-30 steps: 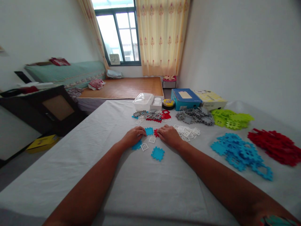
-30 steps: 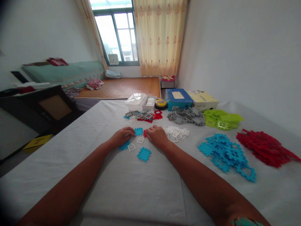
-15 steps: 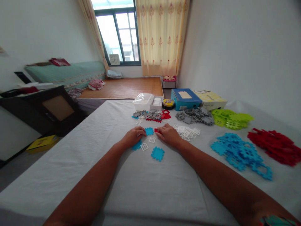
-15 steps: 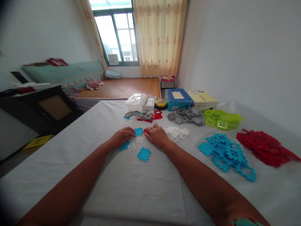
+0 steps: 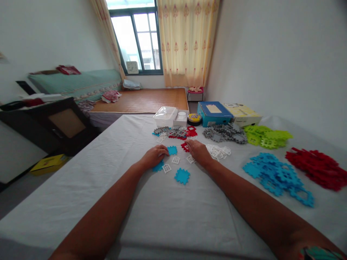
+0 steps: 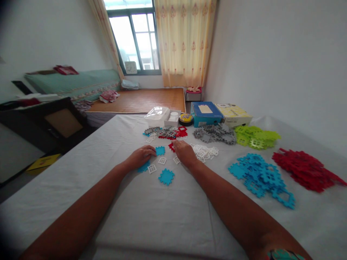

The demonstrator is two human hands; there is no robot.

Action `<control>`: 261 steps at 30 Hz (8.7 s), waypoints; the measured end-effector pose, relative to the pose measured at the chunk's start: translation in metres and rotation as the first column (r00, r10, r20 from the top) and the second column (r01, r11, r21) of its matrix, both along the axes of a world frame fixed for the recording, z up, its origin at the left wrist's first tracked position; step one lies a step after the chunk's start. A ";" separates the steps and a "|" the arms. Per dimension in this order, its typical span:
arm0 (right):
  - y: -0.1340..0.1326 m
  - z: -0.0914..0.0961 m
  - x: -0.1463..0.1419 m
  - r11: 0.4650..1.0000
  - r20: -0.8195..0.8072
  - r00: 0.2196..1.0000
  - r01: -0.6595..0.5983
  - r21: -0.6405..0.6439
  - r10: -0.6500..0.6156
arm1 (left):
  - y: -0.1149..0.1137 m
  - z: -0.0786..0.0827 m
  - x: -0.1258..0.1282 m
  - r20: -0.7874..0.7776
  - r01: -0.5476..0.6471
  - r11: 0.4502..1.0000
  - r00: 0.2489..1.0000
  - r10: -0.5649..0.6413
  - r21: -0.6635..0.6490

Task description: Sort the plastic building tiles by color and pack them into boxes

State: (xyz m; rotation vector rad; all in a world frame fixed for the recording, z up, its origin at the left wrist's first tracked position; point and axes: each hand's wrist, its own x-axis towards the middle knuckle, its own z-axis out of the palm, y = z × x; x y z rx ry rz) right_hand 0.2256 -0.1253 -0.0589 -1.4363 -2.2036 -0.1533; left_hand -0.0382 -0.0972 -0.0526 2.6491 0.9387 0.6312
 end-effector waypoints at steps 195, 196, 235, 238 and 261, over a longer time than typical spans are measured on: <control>-0.051 -0.018 -0.005 0.924 -0.068 0.929 -0.369 -0.105 0.363 | -0.012 -0.009 0.003 0.032 -0.230 0.971 0.972 0.232 -0.062; -0.050 -0.020 -0.003 0.922 -0.079 0.927 -0.374 -0.103 0.368 | -0.013 -0.008 0.005 0.027 -0.242 0.968 0.970 0.244 -0.060; -0.047 -0.006 0.051 0.994 -0.284 0.957 -0.078 -0.075 0.053 | -0.032 -0.009 0.018 0.030 -0.388 0.917 0.922 0.387 0.094; -0.043 0.001 0.066 0.996 -0.246 0.965 0.081 -0.032 -0.086 | -0.030 -0.010 0.016 0.044 -0.386 0.919 0.923 0.383 0.081; -0.066 0.017 -0.029 0.924 0.026 0.948 -0.304 -0.231 0.318 | -0.007 -0.002 0.016 -0.059 -0.465 0.885 0.884 0.463 -0.031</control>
